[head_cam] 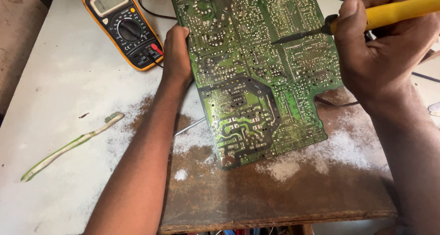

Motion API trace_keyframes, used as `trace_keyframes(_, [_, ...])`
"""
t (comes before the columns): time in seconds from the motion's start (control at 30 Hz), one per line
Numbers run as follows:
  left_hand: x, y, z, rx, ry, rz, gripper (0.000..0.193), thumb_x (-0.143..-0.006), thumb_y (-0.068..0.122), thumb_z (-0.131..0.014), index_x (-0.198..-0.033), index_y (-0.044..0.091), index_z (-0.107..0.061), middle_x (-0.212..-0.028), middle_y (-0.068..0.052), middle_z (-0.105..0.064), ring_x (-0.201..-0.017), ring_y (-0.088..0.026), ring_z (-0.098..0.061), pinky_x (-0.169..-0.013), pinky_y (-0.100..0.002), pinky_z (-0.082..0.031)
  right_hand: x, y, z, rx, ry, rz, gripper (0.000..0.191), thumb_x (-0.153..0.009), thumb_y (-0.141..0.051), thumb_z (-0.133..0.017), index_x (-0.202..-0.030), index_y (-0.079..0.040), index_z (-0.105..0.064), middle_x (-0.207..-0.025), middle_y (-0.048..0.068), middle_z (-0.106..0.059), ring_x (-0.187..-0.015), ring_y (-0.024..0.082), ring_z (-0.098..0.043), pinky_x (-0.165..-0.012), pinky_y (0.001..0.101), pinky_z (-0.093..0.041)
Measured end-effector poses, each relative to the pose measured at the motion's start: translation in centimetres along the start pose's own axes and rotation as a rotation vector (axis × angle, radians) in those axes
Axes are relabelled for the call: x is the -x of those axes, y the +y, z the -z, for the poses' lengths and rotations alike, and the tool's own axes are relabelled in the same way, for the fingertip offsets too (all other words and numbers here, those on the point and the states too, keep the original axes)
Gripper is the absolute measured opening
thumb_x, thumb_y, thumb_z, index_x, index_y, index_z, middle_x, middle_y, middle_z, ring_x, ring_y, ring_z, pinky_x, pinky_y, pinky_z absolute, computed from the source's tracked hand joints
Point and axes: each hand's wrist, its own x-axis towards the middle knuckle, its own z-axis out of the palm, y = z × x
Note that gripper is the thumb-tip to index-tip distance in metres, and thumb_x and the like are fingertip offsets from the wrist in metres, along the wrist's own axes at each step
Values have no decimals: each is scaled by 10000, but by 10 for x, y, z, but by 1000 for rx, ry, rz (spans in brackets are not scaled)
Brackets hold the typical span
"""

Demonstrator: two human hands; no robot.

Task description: The person holds a large green circuit board steady on a workbench with one hand while using a yellow-handled soldering iron with the other, touching the iron tip to different points on the board's underside to solder joints. They reposition their grip on the board and continue working across different areas of the board throughout the clip.

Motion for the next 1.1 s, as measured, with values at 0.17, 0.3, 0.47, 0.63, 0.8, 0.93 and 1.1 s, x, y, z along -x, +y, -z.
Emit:
trace_keyframes(0.17, [-4, -3, -3, 417, -34, 496, 370, -1078, 266, -386, -972, -26, -586, -967, -188, -649, -897, -283, -580, -843, -409, -480, 2, 0, 1, -11, -1, 7, 120, -1171, -54, -563, -1133, 16, -474, -966, 74, -516, -743, 114, -526, -689, 218, -438])
trace_keyframes(0.3, [1, -4, -2, 33, -15, 76, 358, -1114, 269, -411, -1069, -61, -542, -1056, -197, -635, -990, -291, -584, -896, -412, -464, 4, -2, 1, 10, -1, 5, 96, -1151, -45, -558, -1113, 7, -485, -949, 75, -524, -753, 130, -562, -684, 228, -442])
trace_keyframes(0.47, [-3, -2, -3, 288, -34, 413, 398, -1074, 279, -370, -1020, -52, -585, -994, -192, -638, -928, -286, -570, -873, -415, -469, 6, -2, -1, 17, 8, -6, 104, -1154, -53, -562, -1138, 10, -481, -962, 85, -529, -754, 138, -560, -688, 229, -447])
trace_keyframes(0.63, [-5, 3, -1, 299, -22, 406, 402, -1066, 289, -372, -1033, -50, -586, -1029, -191, -624, -941, -274, -569, -876, -411, -468, 8, 0, 0, 20, 17, -13, 117, -1159, -61, -559, -1171, 17, -472, -987, 93, -533, -766, 139, -558, -702, 224, -457])
trace_keyframes(0.8, [-7, 8, 1, 371, -33, 469, 433, -1052, 314, -356, -992, -43, -593, -967, -190, -632, -895, -263, -563, -846, -406, -466, 9, 0, -1, 14, 28, -15, 136, -1163, -69, -555, -1204, 23, -463, -1013, 101, -537, -778, 140, -556, -716, 218, -466])
trace_keyframes(0.93, [-8, 8, 1, 407, -31, 499, 427, -1061, 302, -364, -985, -58, -582, -947, -194, -621, -873, -265, -555, -820, -419, -471, 9, -1, -2, 35, 33, -48, 144, -1162, -62, -559, -1218, 31, -465, -1031, 115, -535, -776, 147, -539, -719, 224, -463])
trace_keyframes(1.1, [-4, 4, 2, 222, -101, 326, 323, -1082, 238, -369, -1005, -48, -501, -928, -180, -617, -843, -258, -573, -812, -410, -476, 4, -1, 0, -31, 0, 11, 107, -1163, -62, -528, -1169, 16, -455, -1005, 65, -530, -783, 104, -557, -722, 203, -467])
